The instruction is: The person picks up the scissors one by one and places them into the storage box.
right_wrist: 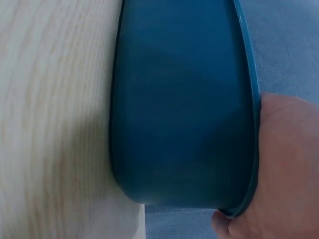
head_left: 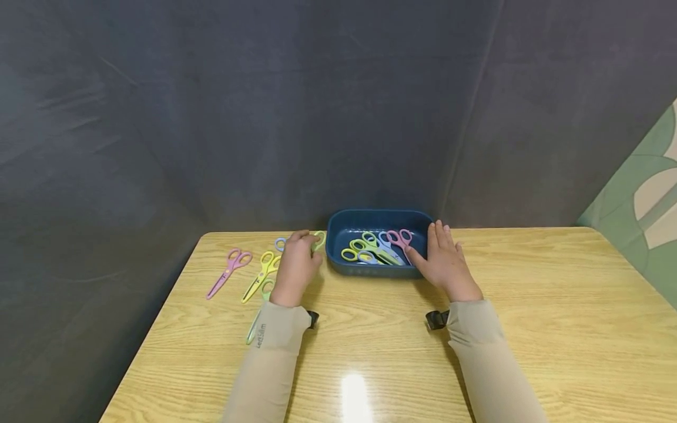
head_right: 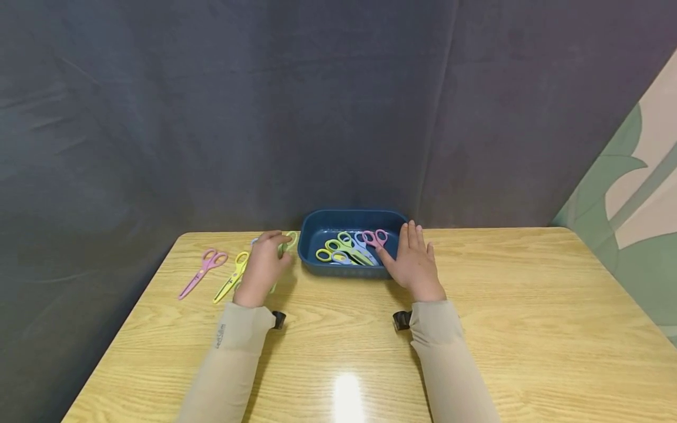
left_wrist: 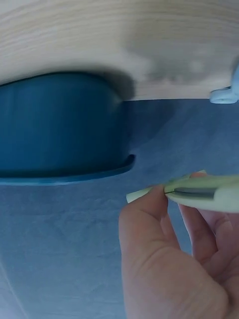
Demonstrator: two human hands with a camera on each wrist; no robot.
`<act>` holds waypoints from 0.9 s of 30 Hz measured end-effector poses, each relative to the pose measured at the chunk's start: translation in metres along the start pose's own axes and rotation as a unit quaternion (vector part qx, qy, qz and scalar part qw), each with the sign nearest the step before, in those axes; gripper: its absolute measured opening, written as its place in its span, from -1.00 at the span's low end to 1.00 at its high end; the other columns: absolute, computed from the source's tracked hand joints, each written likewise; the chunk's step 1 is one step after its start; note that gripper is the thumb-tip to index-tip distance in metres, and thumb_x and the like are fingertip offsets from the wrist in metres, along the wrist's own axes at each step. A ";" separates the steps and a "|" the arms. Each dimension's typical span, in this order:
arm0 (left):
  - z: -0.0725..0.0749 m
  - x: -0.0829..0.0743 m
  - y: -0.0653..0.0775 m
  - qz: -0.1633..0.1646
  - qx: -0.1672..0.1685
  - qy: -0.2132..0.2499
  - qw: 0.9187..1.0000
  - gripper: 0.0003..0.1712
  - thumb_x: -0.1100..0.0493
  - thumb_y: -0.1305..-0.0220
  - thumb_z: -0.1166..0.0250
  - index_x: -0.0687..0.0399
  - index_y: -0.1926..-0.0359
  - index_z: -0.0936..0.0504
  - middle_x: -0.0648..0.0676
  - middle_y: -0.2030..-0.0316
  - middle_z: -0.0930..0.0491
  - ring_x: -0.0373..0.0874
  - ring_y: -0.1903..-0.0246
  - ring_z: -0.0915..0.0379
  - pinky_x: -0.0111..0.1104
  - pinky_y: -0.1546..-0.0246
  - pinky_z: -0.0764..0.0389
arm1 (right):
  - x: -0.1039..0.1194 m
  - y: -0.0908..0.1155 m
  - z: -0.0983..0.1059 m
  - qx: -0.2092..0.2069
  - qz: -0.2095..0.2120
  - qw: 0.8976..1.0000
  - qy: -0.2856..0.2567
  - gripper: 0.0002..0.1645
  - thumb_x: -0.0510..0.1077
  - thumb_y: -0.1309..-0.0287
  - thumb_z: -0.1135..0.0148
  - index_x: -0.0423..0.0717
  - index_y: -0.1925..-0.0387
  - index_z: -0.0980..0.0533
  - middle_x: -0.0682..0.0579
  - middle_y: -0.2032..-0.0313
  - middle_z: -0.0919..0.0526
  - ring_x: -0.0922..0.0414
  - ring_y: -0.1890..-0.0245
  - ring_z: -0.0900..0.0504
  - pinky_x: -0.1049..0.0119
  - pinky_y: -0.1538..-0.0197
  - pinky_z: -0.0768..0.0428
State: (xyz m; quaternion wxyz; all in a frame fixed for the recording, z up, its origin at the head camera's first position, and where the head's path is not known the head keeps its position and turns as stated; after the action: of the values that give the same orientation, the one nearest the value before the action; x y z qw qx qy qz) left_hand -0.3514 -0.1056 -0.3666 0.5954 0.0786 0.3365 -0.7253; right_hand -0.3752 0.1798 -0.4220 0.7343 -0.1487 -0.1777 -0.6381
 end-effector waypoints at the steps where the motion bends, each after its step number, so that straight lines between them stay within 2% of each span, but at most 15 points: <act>1: -0.001 -0.003 -0.001 -0.002 -0.003 0.000 1.000 -0.61 0.50 -0.08 -0.29 0.38 0.02 -0.73 0.45 -0.12 -0.56 0.38 -0.14 -0.49 0.04 -0.15 -0.54 | 0.000 0.001 0.000 0.001 0.000 1.000 0.000 0.13 0.33 -0.47 0.10 -0.43 -0.55 0.27 -0.38 -0.56 0.35 -0.30 -0.56 0.37 -0.34 -0.47 0.28; 7: -0.006 -0.019 -0.007 -0.007 -0.005 0.015 1.000 -0.58 0.51 -0.08 -0.26 0.37 -0.01 -0.72 0.45 -0.16 -0.53 0.36 -0.14 -0.50 0.01 -0.07 -0.60 | 0.000 0.003 0.001 0.003 0.001 1.000 -0.002 0.15 0.35 -0.47 0.11 -0.44 -0.55 0.27 -0.38 -0.56 0.36 -0.30 -0.56 0.38 -0.34 -0.47 0.28; 11: -0.008 -0.029 -0.014 -0.006 0.000 0.020 1.000 -0.59 0.49 -0.12 -0.25 0.36 -0.03 -0.72 0.42 -0.18 -0.52 0.31 -0.19 -0.48 -0.03 -0.09 -0.59 | -0.001 0.002 0.001 0.003 0.002 1.000 -0.003 0.14 0.33 -0.48 0.10 -0.44 -0.55 0.27 -0.39 -0.56 0.36 -0.30 -0.56 0.39 -0.34 -0.46 0.28; 15: -0.010 -0.033 -0.021 0.011 0.011 0.022 1.000 -0.60 0.45 -0.20 -0.25 0.32 -0.09 -0.70 0.37 -0.23 -0.51 0.25 -0.23 -0.45 -0.09 -0.01 -0.61 | -0.001 0.001 0.001 0.002 0.003 1.000 0.000 0.14 0.34 -0.47 0.11 -0.45 -0.55 0.27 -0.39 -0.55 0.36 -0.30 -0.56 0.38 -0.34 -0.47 0.26; 18: -0.011 -0.035 -0.027 0.017 0.005 0.030 0.999 -0.59 0.44 -0.21 -0.25 0.32 -0.10 -0.69 0.36 -0.23 -0.51 0.22 -0.25 -0.44 -0.11 0.03 -0.61 | 0.000 0.001 0.002 -0.003 0.005 1.000 -0.001 0.14 0.32 -0.47 0.09 -0.47 -0.54 0.25 -0.41 -0.55 0.34 -0.31 -0.56 0.36 -0.35 -0.46 0.24; 23: -0.011 -0.040 -0.035 0.015 -0.025 0.056 0.998 -0.60 0.45 -0.18 -0.26 0.35 -0.07 -0.70 0.37 -0.21 -0.53 0.22 -0.25 -0.45 -0.11 0.01 -0.59 | 0.002 0.001 0.002 -0.008 0.004 1.000 -0.002 0.12 0.27 -0.47 0.04 -0.49 -0.53 0.23 -0.42 -0.55 0.30 -0.32 -0.56 0.33 -0.35 -0.47 0.22; 27: -0.015 -0.041 -0.039 0.031 -0.033 0.083 0.996 -0.61 0.41 -0.26 -0.25 0.32 -0.12 -0.68 0.35 -0.27 -0.46 0.22 -0.28 -0.41 -0.13 0.10 -0.57 | 0.002 0.001 0.002 -0.005 0.003 1.000 -0.002 0.12 0.28 -0.47 0.05 -0.48 -0.54 0.23 -0.42 -0.55 0.31 -0.31 -0.56 0.34 -0.34 -0.47 0.23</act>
State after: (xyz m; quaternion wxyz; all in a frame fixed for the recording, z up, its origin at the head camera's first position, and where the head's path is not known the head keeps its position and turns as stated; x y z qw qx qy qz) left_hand -0.3803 -0.0609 -0.3410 0.5901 0.1294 0.4058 -0.6858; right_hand -0.3738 0.1788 -0.4195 0.7349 -0.1543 -0.1759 -0.6365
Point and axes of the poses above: each hand's wrist, its own y-axis away from the middle knuckle, its own z-axis out of the back of the hand, x = y × z, the point moved 9 cm from there along -y, towards the middle knuckle
